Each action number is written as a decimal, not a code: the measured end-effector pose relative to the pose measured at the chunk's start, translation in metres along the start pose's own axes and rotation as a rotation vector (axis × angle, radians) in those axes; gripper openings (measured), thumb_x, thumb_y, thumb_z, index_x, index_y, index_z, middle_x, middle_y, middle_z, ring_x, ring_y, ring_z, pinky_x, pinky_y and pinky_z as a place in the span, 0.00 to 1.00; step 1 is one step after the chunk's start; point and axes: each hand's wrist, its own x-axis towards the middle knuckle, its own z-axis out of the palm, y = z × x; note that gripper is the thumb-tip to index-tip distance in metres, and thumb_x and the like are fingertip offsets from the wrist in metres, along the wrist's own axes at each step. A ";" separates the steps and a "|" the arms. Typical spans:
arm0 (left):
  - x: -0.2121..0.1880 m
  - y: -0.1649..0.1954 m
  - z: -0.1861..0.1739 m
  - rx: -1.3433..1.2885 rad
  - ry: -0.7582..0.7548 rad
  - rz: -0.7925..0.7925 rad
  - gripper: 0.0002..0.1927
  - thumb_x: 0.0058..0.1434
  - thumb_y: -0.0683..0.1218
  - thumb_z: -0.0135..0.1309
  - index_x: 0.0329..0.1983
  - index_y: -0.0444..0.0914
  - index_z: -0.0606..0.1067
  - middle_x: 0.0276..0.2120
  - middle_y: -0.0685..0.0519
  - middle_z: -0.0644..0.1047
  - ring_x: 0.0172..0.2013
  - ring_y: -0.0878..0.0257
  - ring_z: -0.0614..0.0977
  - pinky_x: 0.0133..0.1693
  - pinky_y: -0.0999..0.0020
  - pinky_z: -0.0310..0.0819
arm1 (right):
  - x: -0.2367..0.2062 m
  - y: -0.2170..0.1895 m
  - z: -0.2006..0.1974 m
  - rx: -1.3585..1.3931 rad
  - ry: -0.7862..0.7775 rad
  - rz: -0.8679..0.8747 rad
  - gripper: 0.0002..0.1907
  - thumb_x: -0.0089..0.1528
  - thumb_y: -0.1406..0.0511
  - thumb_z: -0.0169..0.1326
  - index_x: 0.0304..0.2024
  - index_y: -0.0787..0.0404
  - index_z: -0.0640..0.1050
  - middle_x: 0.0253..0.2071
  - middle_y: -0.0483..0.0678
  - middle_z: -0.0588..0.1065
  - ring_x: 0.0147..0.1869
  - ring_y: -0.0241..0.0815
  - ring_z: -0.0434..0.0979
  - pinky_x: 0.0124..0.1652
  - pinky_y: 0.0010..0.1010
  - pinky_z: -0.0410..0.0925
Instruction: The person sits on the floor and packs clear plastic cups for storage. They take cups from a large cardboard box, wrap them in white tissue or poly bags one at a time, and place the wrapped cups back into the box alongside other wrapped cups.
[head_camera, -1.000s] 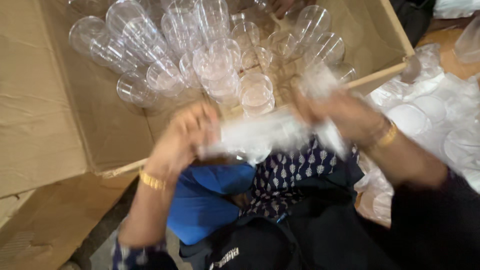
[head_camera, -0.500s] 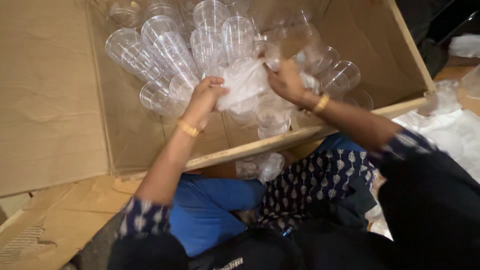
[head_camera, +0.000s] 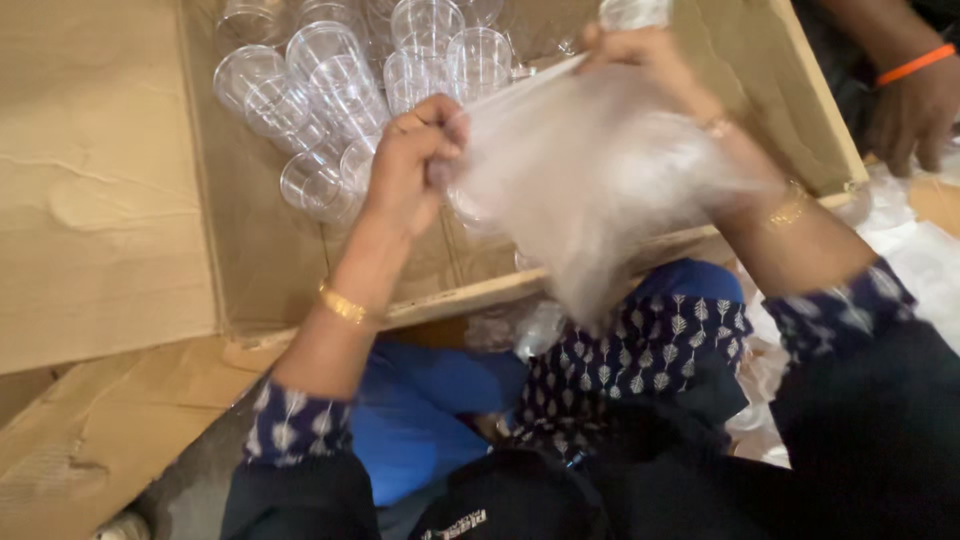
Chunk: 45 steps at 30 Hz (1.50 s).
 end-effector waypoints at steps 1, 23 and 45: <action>0.018 -0.023 -0.016 0.168 0.248 0.027 0.06 0.53 0.33 0.49 0.32 0.35 0.74 0.29 0.55 0.73 0.29 0.66 0.71 0.33 0.72 0.65 | 0.027 0.021 0.000 -0.029 0.025 0.047 0.06 0.62 0.63 0.56 0.35 0.59 0.76 0.29 0.44 0.73 0.30 0.37 0.72 0.32 0.32 0.67; 0.035 -0.144 -0.078 0.357 0.572 -0.468 0.27 0.63 0.56 0.53 0.62 0.46 0.61 0.52 0.47 0.73 0.47 0.54 0.77 0.29 0.60 0.78 | 0.061 0.186 0.020 -0.173 0.194 0.549 0.22 0.68 0.55 0.47 0.52 0.67 0.75 0.44 0.53 0.80 0.40 0.46 0.81 0.37 0.45 0.77; -0.041 -0.046 0.048 0.186 0.216 -0.066 0.29 0.64 0.54 0.55 0.65 0.42 0.64 0.35 0.52 0.79 0.27 0.69 0.76 0.23 0.72 0.69 | -0.107 0.051 0.006 -0.147 -0.018 -0.398 0.18 0.68 0.70 0.54 0.60 0.64 0.73 0.48 0.47 0.74 0.49 0.32 0.72 0.49 0.22 0.67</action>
